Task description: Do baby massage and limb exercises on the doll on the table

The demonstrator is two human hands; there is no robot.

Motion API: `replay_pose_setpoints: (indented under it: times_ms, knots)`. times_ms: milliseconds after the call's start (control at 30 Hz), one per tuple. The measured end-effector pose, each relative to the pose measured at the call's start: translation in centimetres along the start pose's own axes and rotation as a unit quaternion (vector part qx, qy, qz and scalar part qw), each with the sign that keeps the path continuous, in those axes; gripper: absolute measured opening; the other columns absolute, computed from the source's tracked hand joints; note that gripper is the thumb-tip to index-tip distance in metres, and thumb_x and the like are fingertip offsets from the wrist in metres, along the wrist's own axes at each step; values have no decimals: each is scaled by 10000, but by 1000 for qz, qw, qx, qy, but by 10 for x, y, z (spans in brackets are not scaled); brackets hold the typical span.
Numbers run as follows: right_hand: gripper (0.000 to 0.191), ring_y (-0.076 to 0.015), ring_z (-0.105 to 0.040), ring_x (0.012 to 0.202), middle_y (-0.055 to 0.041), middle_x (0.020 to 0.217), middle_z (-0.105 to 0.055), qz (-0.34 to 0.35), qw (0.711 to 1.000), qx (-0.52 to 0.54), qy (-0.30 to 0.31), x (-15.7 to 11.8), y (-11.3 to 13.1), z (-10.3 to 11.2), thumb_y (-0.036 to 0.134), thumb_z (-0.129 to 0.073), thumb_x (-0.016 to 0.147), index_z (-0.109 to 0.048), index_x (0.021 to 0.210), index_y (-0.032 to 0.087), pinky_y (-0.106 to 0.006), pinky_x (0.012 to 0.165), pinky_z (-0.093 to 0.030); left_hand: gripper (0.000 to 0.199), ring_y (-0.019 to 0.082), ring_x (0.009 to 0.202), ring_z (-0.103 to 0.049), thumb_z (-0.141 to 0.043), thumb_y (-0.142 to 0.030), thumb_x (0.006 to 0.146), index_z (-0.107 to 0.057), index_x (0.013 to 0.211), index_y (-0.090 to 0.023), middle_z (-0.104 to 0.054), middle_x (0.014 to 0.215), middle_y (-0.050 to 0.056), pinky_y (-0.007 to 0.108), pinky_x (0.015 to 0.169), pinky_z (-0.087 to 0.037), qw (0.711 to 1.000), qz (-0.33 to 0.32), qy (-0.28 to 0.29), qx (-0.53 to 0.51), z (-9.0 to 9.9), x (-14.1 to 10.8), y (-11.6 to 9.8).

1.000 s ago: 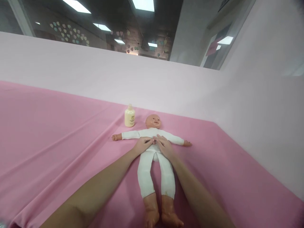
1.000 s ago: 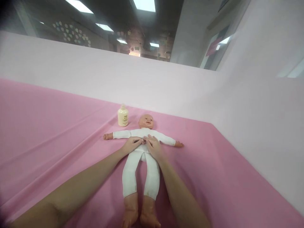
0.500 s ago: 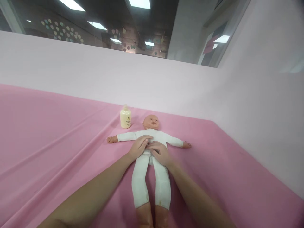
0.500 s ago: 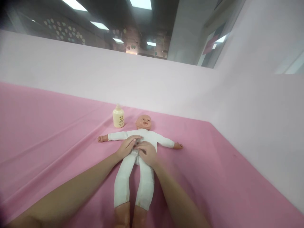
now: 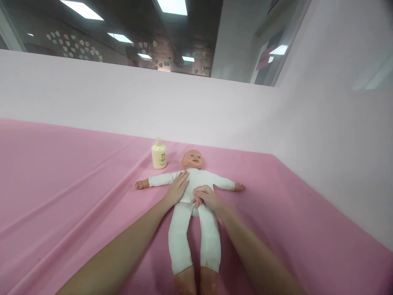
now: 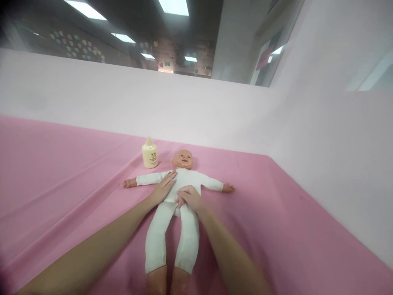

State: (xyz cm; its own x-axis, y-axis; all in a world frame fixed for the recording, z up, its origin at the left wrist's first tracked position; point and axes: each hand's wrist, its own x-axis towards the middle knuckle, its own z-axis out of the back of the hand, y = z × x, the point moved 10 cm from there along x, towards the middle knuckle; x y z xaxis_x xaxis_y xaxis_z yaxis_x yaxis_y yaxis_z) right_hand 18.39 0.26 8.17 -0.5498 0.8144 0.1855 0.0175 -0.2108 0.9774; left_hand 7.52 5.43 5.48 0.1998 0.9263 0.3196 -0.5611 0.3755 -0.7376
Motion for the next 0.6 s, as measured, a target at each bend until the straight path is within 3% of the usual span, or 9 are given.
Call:
replay_pose_setpoints:
  times_ms: [100, 167, 233, 300, 400, 500, 600]
  knots:
    - [446, -115, -467, 424, 15, 377, -483, 4, 999, 24, -33, 3, -6, 15, 340, -493, 855, -500, 430, 203, -274, 643, -483, 560, 234, 1499, -181, -309, -452, 997, -357, 1503, -216, -266, 1599, 45, 464, 1230, -185, 999, 45, -15, 3, -1, 2, 17]
    - [431, -110, -462, 440, 4, 456, -552, 10, 996, 21, -88, 3, -6, 31, 354, -461, 883, -547, 492, 193, -272, 650, -480, 588, 243, 1503, -158, -324, -461, 993, -305, 1526, -213, -229, 1611, 51, 470, 1229, -171, 999, 49, -10, 8, -1, 2, 19]
    - [372, -136, -580, 597, -25, 669, -674, 35, 989, -31, -142, 0, 3, 41, 361, -434, 911, -644, 661, 184, -288, 746, -497, 613, 252, 1510, -122, -343, -479, 985, -280, 1537, -220, -213, 1616, 44, 486, 1231, -136, 999, 14, 15, 32, -3, 1, 9]
    - [294, -179, -644, 955, -47, 1012, -717, 78, 975, -148, -146, -1, 21, 34, 353, -447, 922, -701, 925, 205, -332, 951, -460, 593, 257, 1514, -102, -336, -483, 987, -297, 1532, -250, -221, 1614, 23, 515, 1228, -95, 995, -50, 56, 65, -8, -2, -8]
    - [366, -209, -403, 1379, -12, 1452, -508, 104, 926, -353, -83, 1, 32, 7, 337, -454, 943, -608, 1272, 292, -409, 1168, -257, 540, 252, 1514, -113, -298, -437, 1002, -324, 1518, -283, -249, 1606, 7, 550, 1218, -79, 984, -110, 99, 98, -13, -9, -25]
    - [472, -218, -210, 1489, 12, 1590, -301, 60, 886, -457, -53, 6, 22, -1, 374, -379, 991, -429, 1457, 321, -453, 1211, -140, 536, 243, 1512, -125, -283, -371, 1003, -299, 1529, -268, -274, 1600, 25, 556, 1216, -91, 982, -110, 103, 117, -14, -10, -26]
    - [505, -227, -135, 1509, 22, 1614, -227, 25, 868, -492, -61, 11, 12, 6, 428, -323, 1011, -334, 1508, 336, -473, 1218, -96, 531, 234, 1512, -130, -272, -364, 1006, -302, 1527, -267, -280, 1597, 27, 552, 1218, -78, 980, -112, 101, 133, -15, -9, -24]
